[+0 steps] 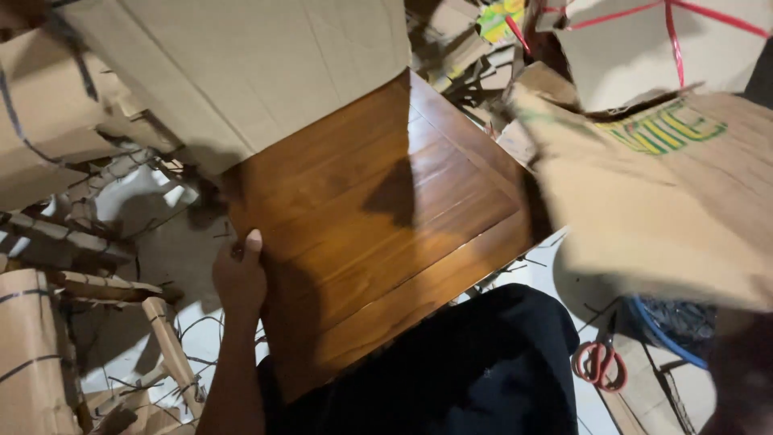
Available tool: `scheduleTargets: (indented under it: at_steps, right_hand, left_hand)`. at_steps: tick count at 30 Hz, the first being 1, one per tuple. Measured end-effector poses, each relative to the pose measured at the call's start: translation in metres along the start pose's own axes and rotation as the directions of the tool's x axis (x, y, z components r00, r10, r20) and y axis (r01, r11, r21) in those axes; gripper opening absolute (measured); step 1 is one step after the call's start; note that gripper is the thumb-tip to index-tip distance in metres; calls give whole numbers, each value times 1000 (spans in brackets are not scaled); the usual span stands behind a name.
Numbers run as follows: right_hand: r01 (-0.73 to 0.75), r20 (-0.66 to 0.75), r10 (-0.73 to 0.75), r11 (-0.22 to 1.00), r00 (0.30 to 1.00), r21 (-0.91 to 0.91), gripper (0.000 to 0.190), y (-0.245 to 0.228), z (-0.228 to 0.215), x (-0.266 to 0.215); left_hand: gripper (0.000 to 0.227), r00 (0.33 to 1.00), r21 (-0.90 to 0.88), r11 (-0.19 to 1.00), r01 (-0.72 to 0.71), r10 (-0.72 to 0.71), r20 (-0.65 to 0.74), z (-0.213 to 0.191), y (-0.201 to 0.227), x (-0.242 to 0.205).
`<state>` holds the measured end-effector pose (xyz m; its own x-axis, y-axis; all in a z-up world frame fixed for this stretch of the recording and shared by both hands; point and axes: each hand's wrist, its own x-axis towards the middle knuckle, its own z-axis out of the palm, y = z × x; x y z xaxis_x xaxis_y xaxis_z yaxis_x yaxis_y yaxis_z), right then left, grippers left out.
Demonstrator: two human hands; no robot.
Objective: The person handles a wooden board and then repeatedly wraps and ties a stack of flattened cardboard sheets with black plastic strapping. They pull the straps tight, twist them, and secure the bundle by hand.
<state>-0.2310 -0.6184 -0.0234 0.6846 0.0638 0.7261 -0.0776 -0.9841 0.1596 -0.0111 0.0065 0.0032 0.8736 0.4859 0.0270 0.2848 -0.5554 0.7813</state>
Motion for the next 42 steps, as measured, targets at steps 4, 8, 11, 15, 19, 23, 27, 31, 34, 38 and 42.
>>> scheduleTargets:
  at_steps: [4, 8, 11, 15, 19, 23, 27, 31, 34, 38, 42]
  right_hand:
    - [53, -77, -18, 870, 997, 491, 22, -105, -110, 106]
    - [125, -29, -126, 882, 992, 454, 20, -147, -111, 98]
    - [389, -46, -467, 674, 883, 628, 28, -176, -86, 139]
    - [508, -298, -420, 601, 857, 617, 22, -226, -46, 147]
    - [121, 61, -366, 452, 929, 884, 35, -233, -39, 118]
    - [-57, -24, 244, 321, 970, 946, 32, -249, -28, 94]
    - [-390, 284, 541, 89, 791, 917, 60, -266, -45, 143]
    - [-775, 710, 369, 44, 599, 631, 53, -254, -34, 153]
    - [-846, 770, 354, 163, 531, 508, 33, -251, -24, 142]
    - [-589, 403, 463, 389, 790, 708, 13, -251, -33, 120]
    - [-450, 372, 282, 301, 884, 841, 42, -285, -117, 136]
  left_hand:
    - [44, 996, -21, 996, 84, -84, 26, -10, 21, -9]
    - [56, 1000, 18, 1000, 12, -12, -8, -1, -5, 2]
    - [56, 1000, 17, 1000, -8, 8, -3, -2, -3, 3]
    - [58, 1000, -14, 1000, 28, -28, 0, -4, -3, 4]
    - [57, 1000, -71, 997, -15, 14, -24, -6, -4, 3]
    - [55, 1000, -119, 993, -1, 0, -10, -10, 9, -4]
    - [47, 995, -121, 988, 99, -100, -5, -12, 13, -5]
    - [53, 998, -122, 991, 61, -63, -12, -13, 11, -5]
    - [51, 997, -100, 992, 80, -81, -14, -12, 11, -6]
    - [52, 998, -102, 993, 58, -61, -33, -14, 14, -8]
    - [52, 999, -96, 995, 40, -42, -22, -11, 7, -6]
